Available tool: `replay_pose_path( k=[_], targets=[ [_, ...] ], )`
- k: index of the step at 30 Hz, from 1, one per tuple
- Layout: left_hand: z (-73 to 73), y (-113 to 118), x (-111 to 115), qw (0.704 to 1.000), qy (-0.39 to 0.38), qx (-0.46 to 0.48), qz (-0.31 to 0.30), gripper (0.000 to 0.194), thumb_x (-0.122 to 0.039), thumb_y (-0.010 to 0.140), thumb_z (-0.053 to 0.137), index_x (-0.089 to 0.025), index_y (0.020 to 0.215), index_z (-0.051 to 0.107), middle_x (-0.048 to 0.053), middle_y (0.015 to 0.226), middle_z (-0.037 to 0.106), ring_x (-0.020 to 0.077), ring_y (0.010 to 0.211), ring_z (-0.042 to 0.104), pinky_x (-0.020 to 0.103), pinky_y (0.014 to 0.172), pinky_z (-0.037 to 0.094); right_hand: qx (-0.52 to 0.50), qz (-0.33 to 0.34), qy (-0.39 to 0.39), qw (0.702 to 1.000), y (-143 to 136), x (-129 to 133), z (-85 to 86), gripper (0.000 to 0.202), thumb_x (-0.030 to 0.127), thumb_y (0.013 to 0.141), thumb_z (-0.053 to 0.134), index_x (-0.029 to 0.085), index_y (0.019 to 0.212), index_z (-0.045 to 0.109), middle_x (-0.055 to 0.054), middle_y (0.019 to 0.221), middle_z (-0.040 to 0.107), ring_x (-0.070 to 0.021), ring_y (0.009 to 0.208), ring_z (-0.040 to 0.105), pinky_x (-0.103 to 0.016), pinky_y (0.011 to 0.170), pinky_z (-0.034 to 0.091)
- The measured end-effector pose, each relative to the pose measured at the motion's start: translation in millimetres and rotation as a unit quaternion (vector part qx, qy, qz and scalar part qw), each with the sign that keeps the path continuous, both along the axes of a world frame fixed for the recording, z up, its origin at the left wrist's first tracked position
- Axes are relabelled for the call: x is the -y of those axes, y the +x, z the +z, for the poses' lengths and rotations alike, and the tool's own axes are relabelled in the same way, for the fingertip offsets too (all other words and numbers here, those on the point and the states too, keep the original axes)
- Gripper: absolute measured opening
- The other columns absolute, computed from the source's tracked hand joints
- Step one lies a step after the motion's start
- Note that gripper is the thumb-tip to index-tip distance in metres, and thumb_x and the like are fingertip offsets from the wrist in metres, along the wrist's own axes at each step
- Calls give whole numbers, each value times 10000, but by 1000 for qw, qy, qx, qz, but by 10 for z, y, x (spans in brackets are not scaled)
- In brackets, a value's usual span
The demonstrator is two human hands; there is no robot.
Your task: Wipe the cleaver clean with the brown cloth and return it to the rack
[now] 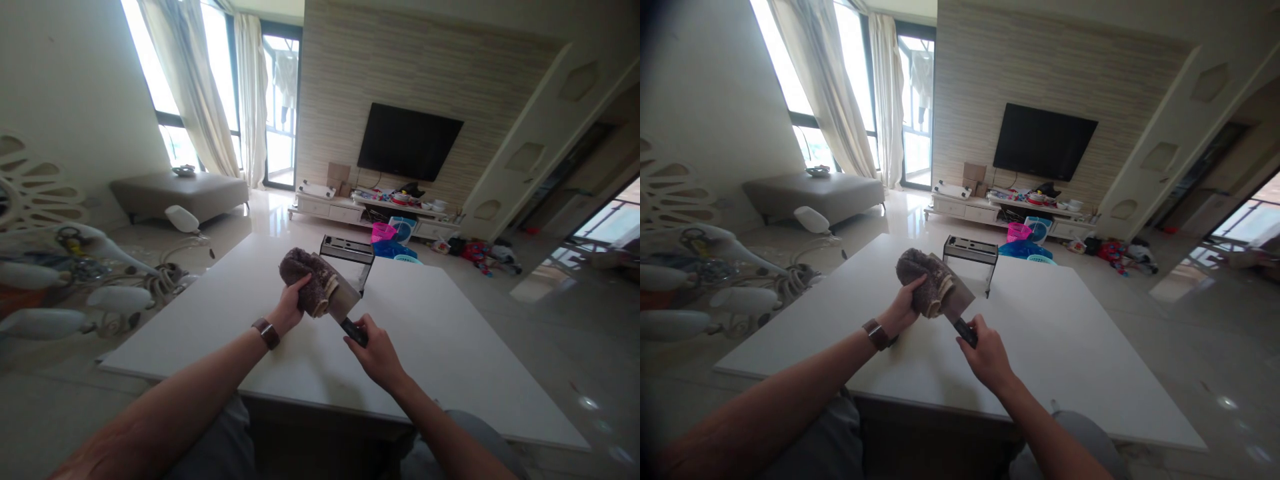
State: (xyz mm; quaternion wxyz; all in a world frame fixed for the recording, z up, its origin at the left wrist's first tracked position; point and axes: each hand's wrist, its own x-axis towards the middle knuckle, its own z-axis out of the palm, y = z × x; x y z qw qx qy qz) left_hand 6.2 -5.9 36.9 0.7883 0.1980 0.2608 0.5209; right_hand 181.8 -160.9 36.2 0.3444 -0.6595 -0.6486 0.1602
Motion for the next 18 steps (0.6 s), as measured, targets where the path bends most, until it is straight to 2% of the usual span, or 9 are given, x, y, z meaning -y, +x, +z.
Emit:
replay_pose_path(
  k=[3,5,7,10,14,16,18],
  targets=[
    [-3,127,240,999,29,-12,-27,370,-168,749,818,-123,1099,706,144,1111,765,269,944,756,408,913,614,6,-13,8,1000,7,-15,-20,201,363,857,640,243,912,489,-19,773,703,-222,678,650,-292,622,416],
    [-35,240,428,998,45,-22,-46,406,-142,710,848,-140,1091,708,131,1102,769,274,963,750,419,939,601,3,-10,17,1000,17,-27,-44,211,331,858,623,231,1010,517,-43,838,736,-239,727,684,-295,635,436],
    [-85,343,599,996,49,-27,-74,480,-121,651,887,-144,1096,708,139,1118,764,278,1000,740,408,968,583,23,-8,27,999,30,-34,-77,323,266,843,591,204,1152,522,-85,915,764,-260,774,714,-300,650,455],
    [-144,435,741,998,33,-35,-50,508,-116,623,901,-145,1092,708,144,1129,760,278,1023,729,404,985,569,82,-9,30,996,35,-35,-113,387,223,823,543,161,1205,533,-143,951,772,-286,794,732,-310,650,461],
    [-113,430,673,998,29,-57,2,467,-89,601,891,-147,1029,716,126,1074,773,266,956,739,412,940,588,90,0,24,996,-29,-48,-90,326,283,868,540,162,1171,538,-138,912,769,-292,774,731,-309,631,444],
    [-53,394,559,998,37,-53,22,445,-82,600,884,-145,1007,717,114,1037,780,256,920,743,409,921,597,70,8,32,997,-67,-58,-58,313,304,888,553,183,1176,521,-112,922,768,-277,771,726,-302,638,439],
    [20,339,405,998,38,-40,39,413,-78,612,870,-136,991,716,109,1010,784,250,890,747,408,900,606,53,14,39,998,-89,-61,-30,226,321,898,571,213,1091,524,-79,908,760,-257,757,713,-295,646,431]
  ],
)
